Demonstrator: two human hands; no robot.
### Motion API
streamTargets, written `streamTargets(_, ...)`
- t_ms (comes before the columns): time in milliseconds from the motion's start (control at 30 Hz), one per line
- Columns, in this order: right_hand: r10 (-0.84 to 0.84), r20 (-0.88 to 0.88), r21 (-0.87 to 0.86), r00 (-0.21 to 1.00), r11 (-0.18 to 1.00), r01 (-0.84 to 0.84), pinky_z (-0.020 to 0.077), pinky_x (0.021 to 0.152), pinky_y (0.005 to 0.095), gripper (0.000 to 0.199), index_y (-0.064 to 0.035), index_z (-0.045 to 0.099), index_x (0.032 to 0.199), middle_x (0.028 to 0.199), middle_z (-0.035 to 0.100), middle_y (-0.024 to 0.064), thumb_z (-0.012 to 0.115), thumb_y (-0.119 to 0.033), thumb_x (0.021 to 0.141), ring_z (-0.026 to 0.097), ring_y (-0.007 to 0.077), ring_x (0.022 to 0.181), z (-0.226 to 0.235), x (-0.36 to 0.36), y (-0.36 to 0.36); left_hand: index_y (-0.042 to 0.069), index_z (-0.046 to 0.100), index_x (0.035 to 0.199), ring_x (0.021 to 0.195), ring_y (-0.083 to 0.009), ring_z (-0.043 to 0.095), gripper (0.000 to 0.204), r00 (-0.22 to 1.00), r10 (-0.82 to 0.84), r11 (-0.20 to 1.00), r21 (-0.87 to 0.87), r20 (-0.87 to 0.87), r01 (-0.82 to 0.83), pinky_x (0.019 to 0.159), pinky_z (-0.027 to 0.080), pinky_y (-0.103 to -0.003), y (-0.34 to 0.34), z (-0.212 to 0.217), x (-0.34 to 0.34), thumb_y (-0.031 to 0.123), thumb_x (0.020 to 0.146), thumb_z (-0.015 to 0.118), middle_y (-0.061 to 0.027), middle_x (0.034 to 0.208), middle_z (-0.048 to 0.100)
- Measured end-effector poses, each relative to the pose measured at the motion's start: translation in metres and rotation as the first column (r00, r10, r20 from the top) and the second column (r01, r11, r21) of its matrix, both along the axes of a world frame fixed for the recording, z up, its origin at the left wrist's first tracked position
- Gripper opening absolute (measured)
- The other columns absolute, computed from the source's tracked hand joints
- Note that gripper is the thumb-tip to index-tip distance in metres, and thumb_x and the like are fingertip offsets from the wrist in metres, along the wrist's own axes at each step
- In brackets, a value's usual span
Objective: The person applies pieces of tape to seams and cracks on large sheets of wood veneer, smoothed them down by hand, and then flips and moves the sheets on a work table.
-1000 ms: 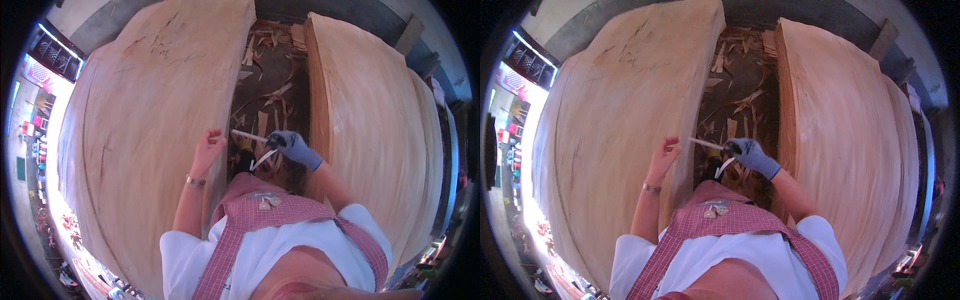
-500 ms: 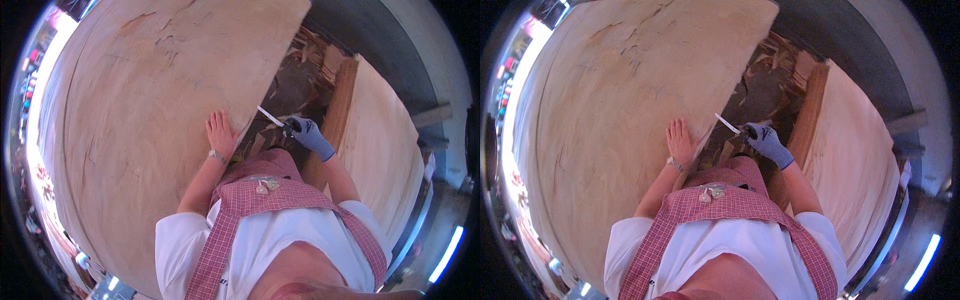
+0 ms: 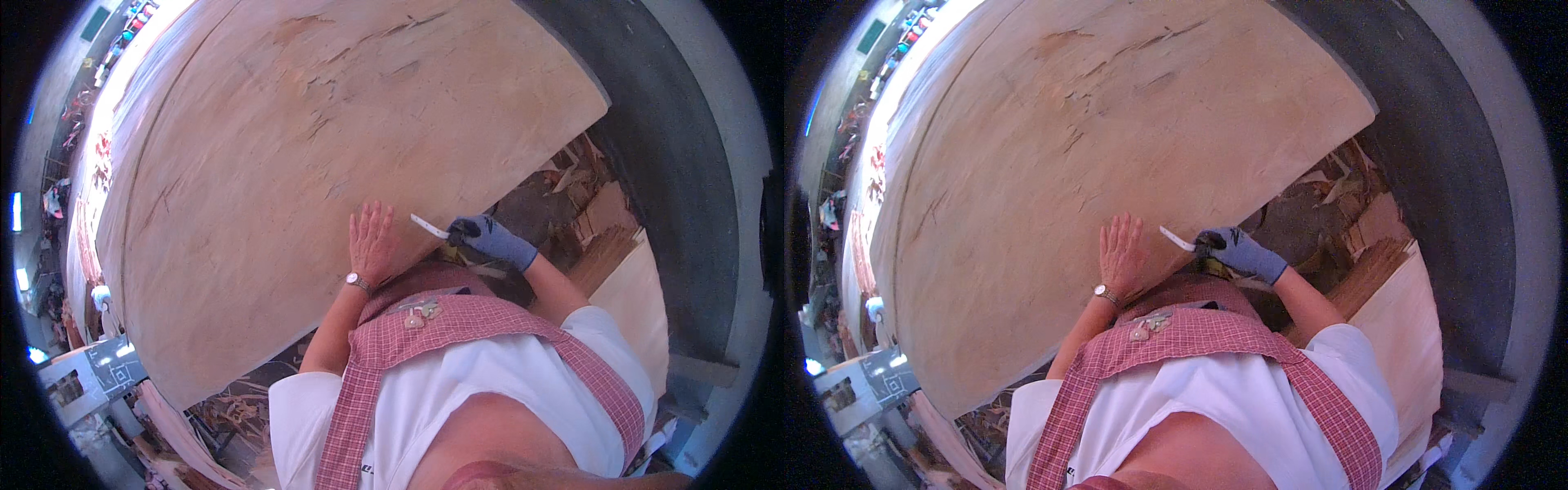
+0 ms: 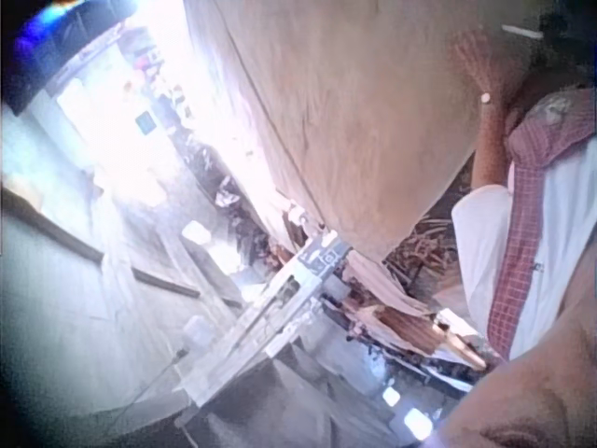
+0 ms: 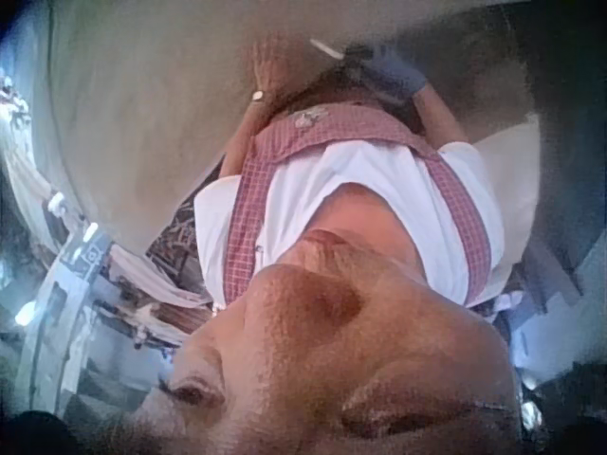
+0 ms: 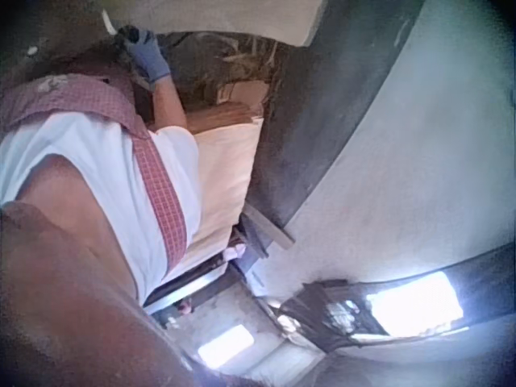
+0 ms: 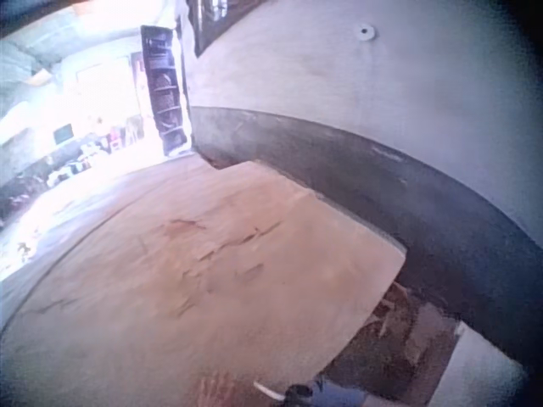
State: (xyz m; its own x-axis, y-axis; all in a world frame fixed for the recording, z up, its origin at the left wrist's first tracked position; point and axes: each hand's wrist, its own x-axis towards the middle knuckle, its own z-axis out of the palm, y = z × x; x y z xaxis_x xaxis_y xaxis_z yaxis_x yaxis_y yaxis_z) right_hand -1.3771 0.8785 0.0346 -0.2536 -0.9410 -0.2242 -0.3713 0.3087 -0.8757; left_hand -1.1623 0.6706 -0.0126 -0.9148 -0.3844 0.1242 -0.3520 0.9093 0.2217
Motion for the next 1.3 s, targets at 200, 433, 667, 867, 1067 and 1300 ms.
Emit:
streamTargets(200,-0.048,0.167,0.071,0.985,0.997,0.037,0.0480,0.081,0.0333,0.019,-0.0012,0.065,0.102,0.091,0.066,0.0114,0.063,-0.016,0.090,0.061,0.0173,0.084,-0.002,-0.047,0.033,0.012,0.044,0.142,0.132,-0.0304,0.042,0.066,0.988,0.092,0.976,0.183,0.126,-0.115,0.112,0.026,-0.049,0.006,0.007,-0.037,0.031,0.084,0.067,-0.0119,0.140,0.049)
streamTargets(433,-0.373,0.425,0.199,0.825,0.927,0.317,0.0501,0.076,0.0288,0.024,-0.0002,0.062,0.113,0.099,0.068,0.0057,0.061,-0.014,0.093,0.061,0.0119,0.084,0.013,-0.058,0.063,0.005,0.063,0.121,0.092,-0.0155,0.062,0.038,0.998,-0.042,0.071,0.997,0.044,-0.041,0.073,0.049,-0.032,0.054,0.038,-0.116,0.029,0.091,0.064,-0.0061,0.110,0.067)
streamTargets(667,-0.494,0.475,0.102,0.728,0.853,0.512,0.0507,0.085,0.0319,0.031,-0.0006,0.059,0.121,0.106,0.068,0.0093,0.059,-0.015,0.094,0.063,0.0170,0.093,-0.017,-0.106,0.151,0.001,0.071,0.106,0.088,-0.0095,0.062,0.023,0.998,0.048,-0.048,0.998,0.046,-0.043,0.079,0.050,-0.025,0.147,0.051,-0.254,0.018,0.091,0.067,-0.0037,0.096,0.071)
streamTargets(867,-0.643,0.079,-0.257,0.762,0.725,0.638,0.0432,0.102,0.0348,0.046,-0.0036,0.054,0.133,0.129,0.060,0.0099,0.065,-0.015,0.090,0.056,0.0168,0.117,-0.071,-0.208,0.266,0.000,0.072,0.102,0.079,-0.0069,0.060,0.021,0.983,-0.144,0.258,0.954,-0.118,0.152,0.071,0.049,-0.024,0.250,0.040,-0.377,0.018,0.095,0.064,-0.0002,0.087,0.071)
streamTargets(1067,-0.761,0.361,-0.260,0.539,0.473,0.842,0.0463,0.096,0.0323,0.047,-0.0052,0.056,0.130,0.122,0.064,0.0107,0.071,-0.018,0.087,0.061,0.0181,0.110,0.019,-0.331,0.353,0.002,0.073,0.105,0.077,-0.0075,0.059,0.020,0.882,-0.453,0.535,0.752,-0.130,0.386,0.071,0.047,-0.023,0.379,0.101,-0.532,0.017,0.096,0.062,-0.0053,0.084,0.069)
streamTargets(1300,-0.706,0.693,-0.109,0.145,0.095,0.989,0.0472,0.093,0.0298,0.036,-0.0014,0.058,0.126,0.115,0.067,0.0072,0.063,-0.017,0.094,0.060,0.0134,0.104,0.010,-0.425,0.425,0.011,0.075,0.099,0.075,-0.0219,0.059,0.022,0.470,-0.715,0.310,0.368,-0.517,0.876,0.067,0.046,-0.034,0.470,0.165,-0.683,0.011,0.077,0.075,-0.0028,0.081,0.066)
